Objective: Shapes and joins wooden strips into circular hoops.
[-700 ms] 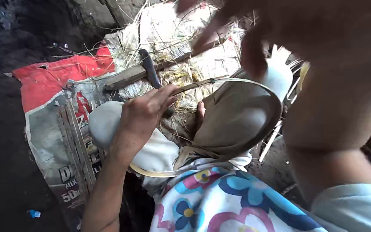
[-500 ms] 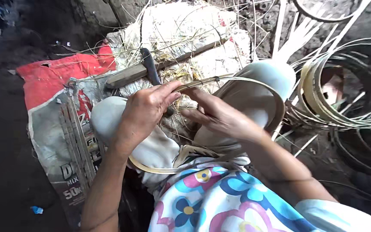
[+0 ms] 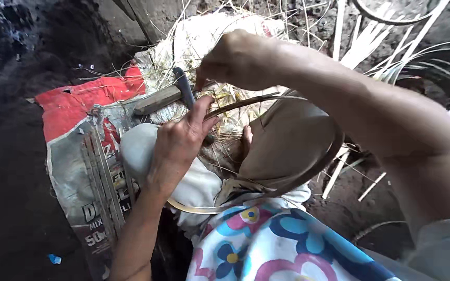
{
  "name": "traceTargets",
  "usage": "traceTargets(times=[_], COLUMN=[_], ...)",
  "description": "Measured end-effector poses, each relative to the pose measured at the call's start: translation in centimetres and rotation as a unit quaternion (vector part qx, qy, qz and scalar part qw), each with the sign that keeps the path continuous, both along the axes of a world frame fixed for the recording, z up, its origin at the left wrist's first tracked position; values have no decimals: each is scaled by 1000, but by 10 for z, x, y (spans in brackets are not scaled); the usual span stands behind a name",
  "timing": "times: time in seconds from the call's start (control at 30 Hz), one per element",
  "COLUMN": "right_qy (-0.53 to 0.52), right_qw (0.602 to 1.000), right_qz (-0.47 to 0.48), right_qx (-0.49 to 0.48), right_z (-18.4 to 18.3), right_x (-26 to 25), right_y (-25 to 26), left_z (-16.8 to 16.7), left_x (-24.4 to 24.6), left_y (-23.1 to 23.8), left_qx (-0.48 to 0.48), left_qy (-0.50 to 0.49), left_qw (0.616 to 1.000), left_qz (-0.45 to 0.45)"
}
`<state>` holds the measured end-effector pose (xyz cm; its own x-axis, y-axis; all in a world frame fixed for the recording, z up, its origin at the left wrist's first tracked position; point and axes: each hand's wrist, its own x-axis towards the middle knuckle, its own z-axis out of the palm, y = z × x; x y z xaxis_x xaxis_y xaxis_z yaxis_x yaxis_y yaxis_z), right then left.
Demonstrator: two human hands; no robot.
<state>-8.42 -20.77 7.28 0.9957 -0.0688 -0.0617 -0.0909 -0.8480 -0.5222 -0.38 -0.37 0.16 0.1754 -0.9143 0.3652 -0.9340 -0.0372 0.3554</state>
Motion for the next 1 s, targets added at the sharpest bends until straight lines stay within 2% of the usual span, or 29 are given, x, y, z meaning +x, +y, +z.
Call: traceTargets(times=[0.07, 0.1, 0.17, 0.23, 0.3, 0.37, 0.4, 0.43, 0.47, 0.53, 0.57, 0.6, 0.67, 0.73, 0.87, 0.93, 1.0], right_qy=[55, 42, -12, -70, -100, -96, -87, -85, -95, -156, -181, -189, -189, -228, -273, -188, -74], right_qw=[994, 986, 942, 911, 935, 974, 978, 974, 964, 915, 894, 890, 927, 953, 956, 973, 993], right_qz=[-5, -39, -86, -54, -44, -105, -143, -168, -177, -188, -202, -200, -166, -105, -106, -120, -85], right_qx=[89, 159, 325, 403, 336, 175, 128, 127, 172, 322, 355, 363, 279, 169, -16, -59, -38], right_z=[-19, -17, 2, 15, 7, -22, -41, -59, -74, -93, -99, -100, -82, -49, 6, 12, 6], right_x=[14, 10, -11, -47, -87, -104, -100, -92, -83, -69, -67, -71, -83, -96, -79, -51, -24], right_y=[-9, -7, 0, 9, 26, 49, 60, 68, 73, 83, 89, 94, 94, 89, 55, 25, -1], left_z=[-2, -1, 0, 3, 6, 5, 5, 5, 5, 8, 7, 7, 6, 6, 6, 5, 2], left_x=[1, 2, 3, 5, 9, 13, 14, 14, 13, 11, 10, 10, 11, 13, 9, 4, 0], left_y=[0, 1, 4, 7, 5, -2, -3, -3, -3, 1, 2, 4, 6, 8, 7, 4, 2], left_qx=[-6, -2, 9, 23, 31, 32, 36, 40, 42, 45, 44, 45, 50, 53, 43, 34, 11], left_qy=[-6, -7, 6, 40, 76, 114, 126, 131, 133, 115, 109, 105, 95, 87, 46, 20, -5], left_qw=[1000, 1000, 1000, 999, 996, 992, 990, 989, 989, 991, 991, 992, 993, 993, 997, 999, 1000], left_qz=[-5, -8, -11, -17, -30, -36, -41, -47, -53, -60, -59, -55, -50, -51, -46, -23, 2])
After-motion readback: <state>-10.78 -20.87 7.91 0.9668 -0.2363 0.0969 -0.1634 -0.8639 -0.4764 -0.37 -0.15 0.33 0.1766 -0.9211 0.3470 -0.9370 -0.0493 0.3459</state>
